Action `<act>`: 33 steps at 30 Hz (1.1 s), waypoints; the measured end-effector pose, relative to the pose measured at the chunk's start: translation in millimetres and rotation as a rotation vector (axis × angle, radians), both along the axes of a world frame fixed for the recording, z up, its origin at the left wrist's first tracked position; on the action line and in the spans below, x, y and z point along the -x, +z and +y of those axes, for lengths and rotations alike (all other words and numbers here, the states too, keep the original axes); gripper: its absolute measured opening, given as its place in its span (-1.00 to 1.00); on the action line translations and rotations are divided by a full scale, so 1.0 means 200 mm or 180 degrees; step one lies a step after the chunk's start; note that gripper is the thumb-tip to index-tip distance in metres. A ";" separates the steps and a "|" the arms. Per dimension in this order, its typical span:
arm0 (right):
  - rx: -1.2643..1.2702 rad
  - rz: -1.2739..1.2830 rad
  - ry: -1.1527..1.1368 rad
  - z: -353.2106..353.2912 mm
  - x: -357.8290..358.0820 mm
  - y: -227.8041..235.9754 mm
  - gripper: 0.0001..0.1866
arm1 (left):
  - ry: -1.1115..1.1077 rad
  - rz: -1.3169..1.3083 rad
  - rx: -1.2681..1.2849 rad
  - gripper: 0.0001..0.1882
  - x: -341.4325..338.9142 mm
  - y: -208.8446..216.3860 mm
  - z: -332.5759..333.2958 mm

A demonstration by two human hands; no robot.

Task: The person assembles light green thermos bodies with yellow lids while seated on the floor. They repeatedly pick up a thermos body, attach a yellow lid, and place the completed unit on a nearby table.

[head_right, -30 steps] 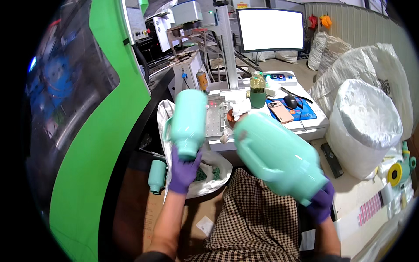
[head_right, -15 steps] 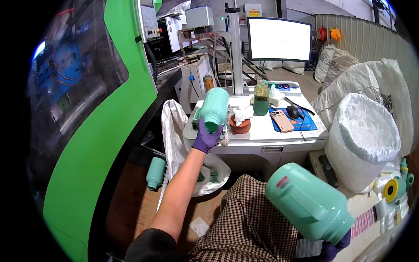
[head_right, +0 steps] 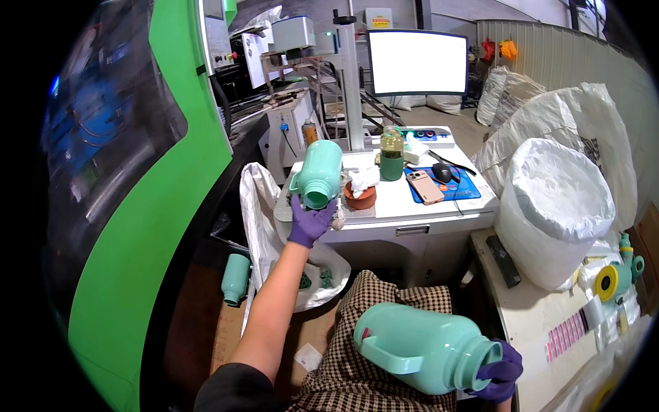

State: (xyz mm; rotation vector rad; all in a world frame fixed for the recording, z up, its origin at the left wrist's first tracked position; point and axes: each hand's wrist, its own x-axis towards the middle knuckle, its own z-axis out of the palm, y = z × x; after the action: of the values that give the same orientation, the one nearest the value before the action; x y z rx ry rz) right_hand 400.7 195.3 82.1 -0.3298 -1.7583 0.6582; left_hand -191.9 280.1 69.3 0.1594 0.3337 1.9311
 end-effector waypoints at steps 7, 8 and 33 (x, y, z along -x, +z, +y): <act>-0.0722 -0.1437 0.1403 0.09 0.13 0.13 -0.60 | 0.0301 0.2694 -0.0171 -0.28 -0.95 0.13 -0.53; -0.0739 -0.1435 0.1587 0.07 0.21 0.14 -0.62 | 0.0000 0.2963 -0.0196 -0.29 -1.08 0.18 -0.61; 0.2791 0.5751 -0.3553 -0.15 -2.88 -0.81 -0.45 | -0.0498 0.8781 -0.0505 -0.23 -1.59 0.65 -0.87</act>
State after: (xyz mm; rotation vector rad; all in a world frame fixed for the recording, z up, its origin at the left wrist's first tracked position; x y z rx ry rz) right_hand 976.8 165.0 -80.7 -0.8225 0.5640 0.4662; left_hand 126.2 106.9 198.5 2.6662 1.6255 0.1972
